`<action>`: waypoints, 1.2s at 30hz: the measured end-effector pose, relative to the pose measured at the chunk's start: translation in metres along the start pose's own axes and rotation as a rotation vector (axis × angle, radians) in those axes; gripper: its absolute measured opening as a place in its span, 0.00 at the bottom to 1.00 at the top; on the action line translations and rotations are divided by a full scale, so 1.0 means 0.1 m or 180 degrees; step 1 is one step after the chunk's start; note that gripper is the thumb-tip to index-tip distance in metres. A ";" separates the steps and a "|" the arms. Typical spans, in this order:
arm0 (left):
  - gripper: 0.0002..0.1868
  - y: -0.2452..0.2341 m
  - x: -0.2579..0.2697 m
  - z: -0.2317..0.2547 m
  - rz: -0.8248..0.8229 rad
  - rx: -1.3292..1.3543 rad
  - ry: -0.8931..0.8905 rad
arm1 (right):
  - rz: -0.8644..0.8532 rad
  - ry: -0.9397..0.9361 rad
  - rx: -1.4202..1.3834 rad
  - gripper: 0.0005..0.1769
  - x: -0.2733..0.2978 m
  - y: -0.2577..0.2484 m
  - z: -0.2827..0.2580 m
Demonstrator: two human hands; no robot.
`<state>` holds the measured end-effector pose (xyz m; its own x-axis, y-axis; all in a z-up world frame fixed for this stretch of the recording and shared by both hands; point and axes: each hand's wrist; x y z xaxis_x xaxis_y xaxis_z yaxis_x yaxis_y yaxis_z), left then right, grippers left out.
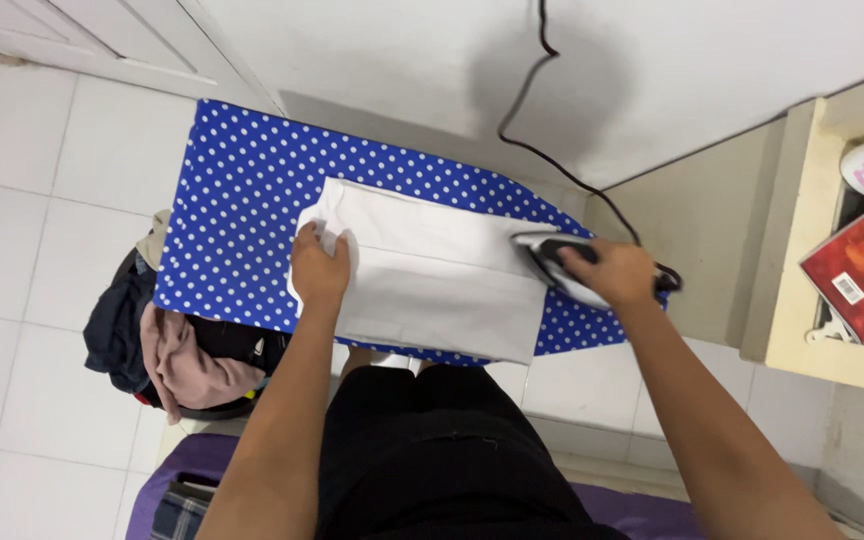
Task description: The person irons a white shirt on a blue polka-dotted ironing board. They repeatedly smooth the fabric, adjust the shirt's position, and use a black iron to press different sections until the garment is flat and wrinkle-free.
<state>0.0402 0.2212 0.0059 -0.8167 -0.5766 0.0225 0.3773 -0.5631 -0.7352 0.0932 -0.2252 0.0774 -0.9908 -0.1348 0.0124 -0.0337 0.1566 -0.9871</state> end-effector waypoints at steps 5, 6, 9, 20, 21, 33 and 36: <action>0.18 -0.04 -0.21 -0.01 -0.0312 -0.0175 -0.0479 | -0.0510 -0.0342 0.0062 0.33 -0.41 0.19 -0.67; 0.18 -0.05 -0.23 -0.03 -0.0357 -0.0171 -0.0615 | -0.0522 -0.0558 0.0054 0.33 -0.47 0.21 -0.78; 0.19 -0.04 -0.30 -0.07 -0.0417 -0.0037 -0.0765 | -0.0567 -0.1064 0.0018 0.33 -0.67 0.26 -1.12; 0.21 0.08 -0.63 -0.09 -0.0312 -0.0206 0.0408 | -0.0299 -0.1315 -0.0287 0.35 -0.95 0.60 -2.47; 0.21 0.12 -0.69 -0.06 -0.0214 -0.0233 0.0744 | -0.0374 -0.1267 -0.0206 0.35 -0.94 0.59 -2.44; 0.10 0.27 -1.31 0.15 -0.1172 -0.1133 0.0082 | -0.0708 -0.0799 0.0357 0.34 -0.76 0.40 -1.73; 0.14 0.29 -1.36 -0.03 -0.1406 0.0281 -0.0051 | -0.0679 -0.0796 0.0321 0.34 -0.77 0.40 -1.74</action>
Point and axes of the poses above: each hand's wrist, its own x-axis away from the middle knuckle, its own y-axis out of the palm, z = x × y, and after that the axes turned 3 degrees about z, right-handed
